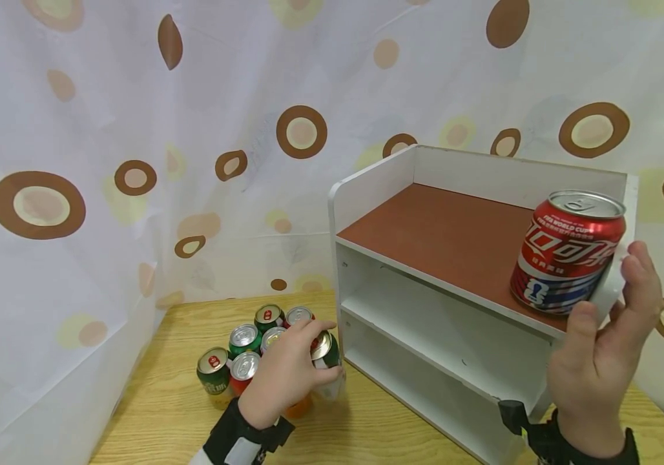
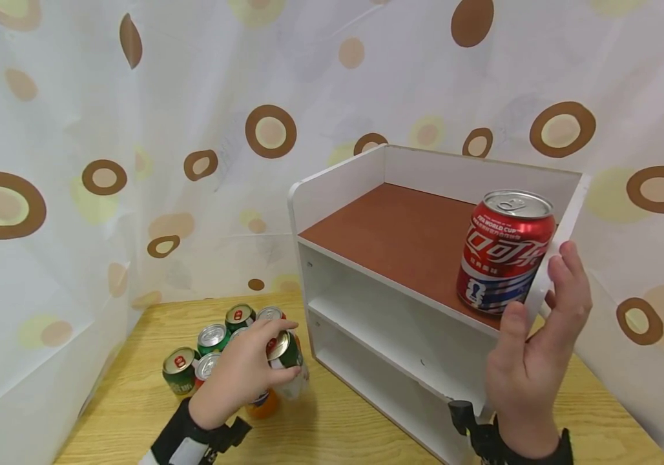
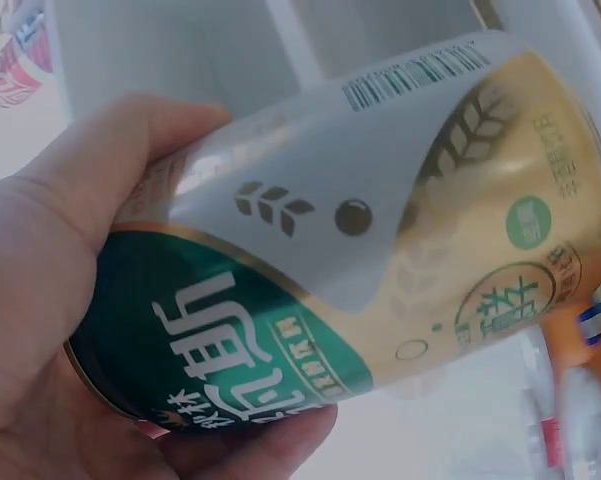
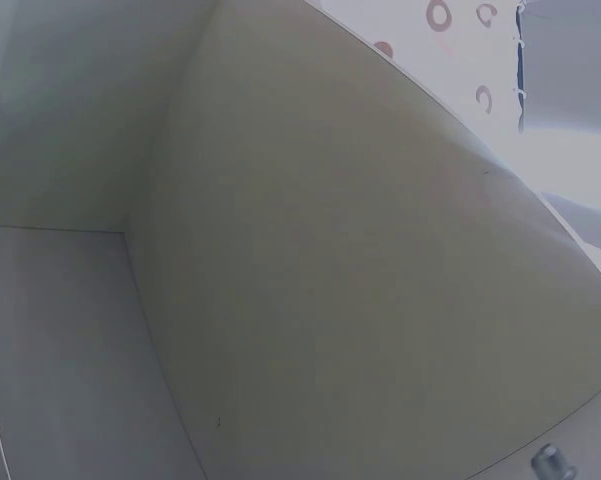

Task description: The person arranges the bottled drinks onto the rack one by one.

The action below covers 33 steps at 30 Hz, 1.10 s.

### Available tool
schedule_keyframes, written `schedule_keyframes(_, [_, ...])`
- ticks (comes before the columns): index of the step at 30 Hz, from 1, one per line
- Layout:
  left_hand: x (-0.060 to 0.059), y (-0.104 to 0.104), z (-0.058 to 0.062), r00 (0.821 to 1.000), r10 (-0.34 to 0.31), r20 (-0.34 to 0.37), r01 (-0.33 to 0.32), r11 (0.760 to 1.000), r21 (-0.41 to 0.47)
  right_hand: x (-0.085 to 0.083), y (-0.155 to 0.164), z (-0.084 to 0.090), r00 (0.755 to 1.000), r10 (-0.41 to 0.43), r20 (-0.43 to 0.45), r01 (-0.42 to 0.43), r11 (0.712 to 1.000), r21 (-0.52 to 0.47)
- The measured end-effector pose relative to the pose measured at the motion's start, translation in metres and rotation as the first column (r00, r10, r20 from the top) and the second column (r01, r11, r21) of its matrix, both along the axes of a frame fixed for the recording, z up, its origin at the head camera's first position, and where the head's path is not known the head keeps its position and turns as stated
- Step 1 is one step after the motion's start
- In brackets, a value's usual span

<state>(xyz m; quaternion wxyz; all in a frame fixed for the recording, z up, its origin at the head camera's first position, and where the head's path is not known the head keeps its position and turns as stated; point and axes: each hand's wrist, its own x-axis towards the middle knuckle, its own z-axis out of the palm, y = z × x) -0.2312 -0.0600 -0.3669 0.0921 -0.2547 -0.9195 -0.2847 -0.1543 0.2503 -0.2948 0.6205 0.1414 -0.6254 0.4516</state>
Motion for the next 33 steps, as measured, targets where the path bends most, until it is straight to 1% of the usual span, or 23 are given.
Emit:
schedule_keyframes(5, [0.001, -0.002, 0.019, 0.999, -0.028, -0.019, 0.028, 1.0, -0.006, 0.001, 0.001, 0.0, 1.0, -0.009, 0.011, 0.009, 1.0, 0.009])
schedule_keyframes(8, [0.001, -0.003, 0.029, 0.999, -0.043, -0.017, 0.043, 0.999, -0.004, 0.001, 0.001, -0.001, 1.0, -0.019, 0.019, 0.018, 1.0, 0.016])
schedule_keyframes(12, [-0.001, -0.005, 0.042, 0.997, -0.069, -0.016, 0.069, 0.998, -0.007, 0.001, 0.001, 0.0, 0.999, -0.025, 0.019, 0.025, 1.0, 0.016])
schedule_keyframes(16, [-0.002, -0.006, 0.053, 0.994, -0.098, -0.043, 0.097, 0.995, -0.021, 0.001, 0.001, 0.0, 1.0, -0.023, 0.017, 0.023, 1.0, 0.011])
schedule_keyframes(19, [-0.003, -0.007, 0.062, 0.991, -0.124, -0.055, 0.124, 0.992, -0.01, 0.001, 0.001, -0.001, 1.0, -0.023, 0.016, 0.022, 1.0, 0.012])
schedule_keyframes(25, [-0.001, -0.007, 0.081, 0.987, -0.156, -0.044, 0.157, 0.988, 0.015, 0.001, 0.002, 0.0, 0.999, -0.035, 0.012, 0.034, 0.999, 0.016])
schedule_keyframes(30, [-0.002, -0.006, 0.097, 0.98, -0.179, -0.092, 0.179, 0.984, -0.009, 0.0, 0.002, -0.001, 0.999, -0.039, 0.02, 0.039, 0.999, 0.016])
schedule_keyframes(33, [-0.002, -0.005, 0.108, 0.977, -0.18, -0.115, 0.178, 0.984, -0.031, 0.001, 0.002, -0.002, 0.999, -0.047, 0.025, 0.047, 0.999, 0.025])
